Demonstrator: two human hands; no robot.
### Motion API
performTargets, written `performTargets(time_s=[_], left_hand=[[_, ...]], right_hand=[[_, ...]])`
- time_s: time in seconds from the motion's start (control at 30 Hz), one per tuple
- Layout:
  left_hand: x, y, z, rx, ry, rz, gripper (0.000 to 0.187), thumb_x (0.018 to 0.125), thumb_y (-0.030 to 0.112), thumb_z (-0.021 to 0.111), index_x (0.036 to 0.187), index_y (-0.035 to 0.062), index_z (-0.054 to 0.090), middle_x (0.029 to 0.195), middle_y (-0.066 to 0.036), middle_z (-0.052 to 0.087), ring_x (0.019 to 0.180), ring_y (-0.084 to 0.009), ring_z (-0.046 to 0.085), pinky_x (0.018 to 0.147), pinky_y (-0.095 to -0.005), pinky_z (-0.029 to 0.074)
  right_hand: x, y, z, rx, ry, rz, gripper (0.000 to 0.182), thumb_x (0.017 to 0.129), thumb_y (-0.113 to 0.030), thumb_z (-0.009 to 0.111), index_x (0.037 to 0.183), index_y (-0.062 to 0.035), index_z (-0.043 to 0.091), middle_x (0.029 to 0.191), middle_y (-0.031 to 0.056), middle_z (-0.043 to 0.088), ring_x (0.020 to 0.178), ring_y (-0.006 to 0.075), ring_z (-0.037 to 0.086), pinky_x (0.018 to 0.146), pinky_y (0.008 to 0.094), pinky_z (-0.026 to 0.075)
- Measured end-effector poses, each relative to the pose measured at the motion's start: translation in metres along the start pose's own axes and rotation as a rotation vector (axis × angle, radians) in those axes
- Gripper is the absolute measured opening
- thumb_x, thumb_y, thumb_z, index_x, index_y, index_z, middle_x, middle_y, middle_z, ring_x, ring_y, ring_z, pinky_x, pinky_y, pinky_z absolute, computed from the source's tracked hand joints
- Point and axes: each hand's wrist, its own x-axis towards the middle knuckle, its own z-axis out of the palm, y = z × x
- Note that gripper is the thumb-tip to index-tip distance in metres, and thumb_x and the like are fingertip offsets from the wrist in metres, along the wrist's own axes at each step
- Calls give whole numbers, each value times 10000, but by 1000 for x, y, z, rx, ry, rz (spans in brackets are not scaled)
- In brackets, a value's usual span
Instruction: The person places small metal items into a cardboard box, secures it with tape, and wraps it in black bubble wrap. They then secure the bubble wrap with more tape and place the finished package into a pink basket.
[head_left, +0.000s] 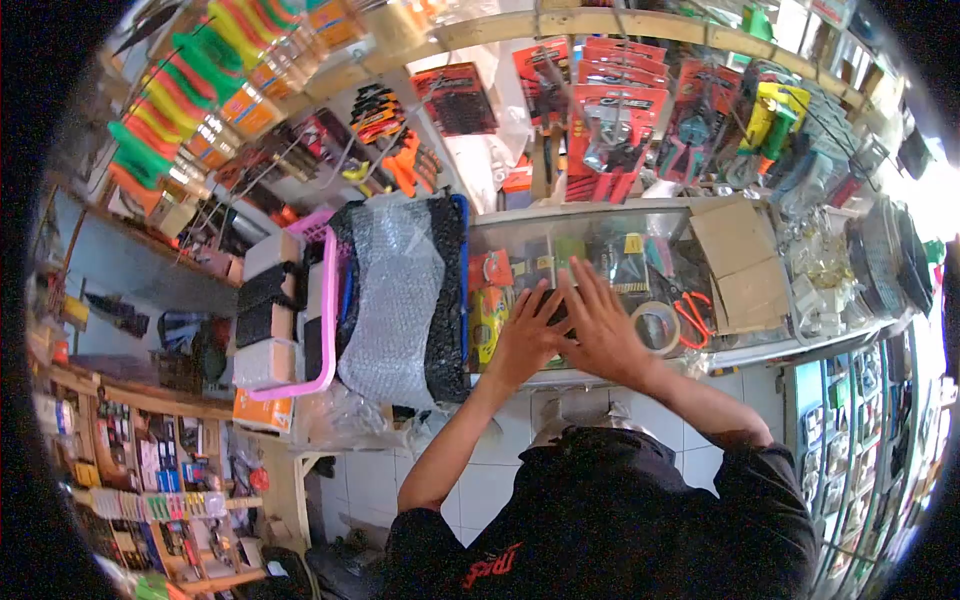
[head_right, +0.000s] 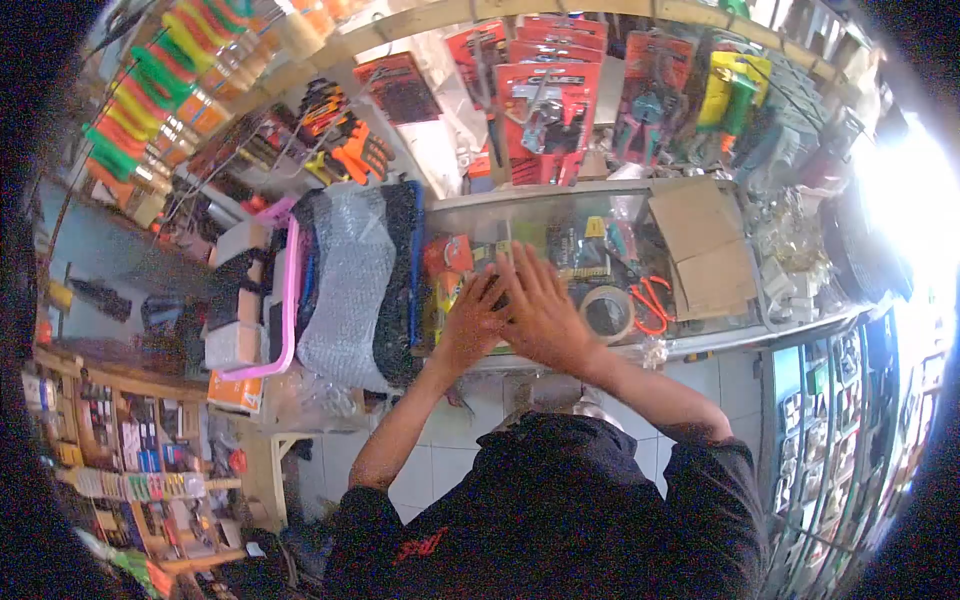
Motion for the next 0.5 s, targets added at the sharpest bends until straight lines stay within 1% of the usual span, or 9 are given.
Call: performTargets(time_s=[0.1,0.13,0.17,0.2,0.23,0.3,0.37,0.4,0.5], left_hand=[[-3,-8,17,-75,82,12,471,902,285,670,1370,231,645,1587,-88,426,1507,-390,312,1218,-557,278],[-3,-7,16,-88,86,5,445,898,271,670,1341,226,668,1568,-91,453,1503,-393,318,1217,-558,281],[-3,-7,15,-101,90,1,421,893,257,670,1312,220,692,1548,-93,479,1500,-397,325,1215,-560,284],[-2,-3,7,-88,109,2,416,889,273,666,1297,200,704,1488,-109,541,1471,-410,374,1204,-563,296],[1,1,1,-99,109,-8,408,894,274,663,1291,195,709,1482,-107,548,1461,-412,390,1200,-564,299],[5,7,-4,-126,102,-28,392,903,276,658,1280,187,718,1470,-104,560,1441,-416,420,1193,-567,304],[1,5,5,-91,160,9,345,928,283,654,1245,178,740,1497,-91,554,1427,-409,446,1185,-565,311],[1,4,7,-89,173,9,338,931,281,659,1241,179,743,1508,-87,550,1428,-406,445,1186,-565,310],[2,4,4,-72,170,34,370,925,294,700,1277,184,734,1544,-68,526,1434,-390,443,1178,-573,313]], right_hand=[[-8,-2,46,-19,33,44,874,970,-520,581,1563,51,289,1633,282,272,1531,436,250,1241,557,206],[-15,-4,55,-151,20,37,843,994,-547,513,1541,68,331,1625,275,301,1525,416,281,1252,541,181],[-19,-4,58,-132,53,26,843,998,-557,494,1537,71,337,1623,274,307,1521,410,292,1252,541,176],[-22,-3,59,-118,88,19,844,1003,-567,475,1534,74,343,1621,273,314,1518,404,303,1253,541,172],[-25,-2,58,-107,120,14,846,1007,-577,456,1531,78,348,1619,272,320,1514,397,315,1254,542,167],[-28,-5,56,-96,107,65,838,1016,-580,449,1539,68,351,1614,260,339,1515,383,319,1253,543,166],[-32,-7,54,-116,125,88,843,1023,-596,437,1539,66,359,1617,253,337,1517,379,316,1256,537,156],[-37,-7,56,-98,136,103,880,990,-609,501,1546,57,355,1623,243,333,1520,379,314,1252,578,136],[-63,-11,72,-206,135,160,936,938,-615,587,1563,37,339,1631,216,337,1535,358,296,1241,627,109]])
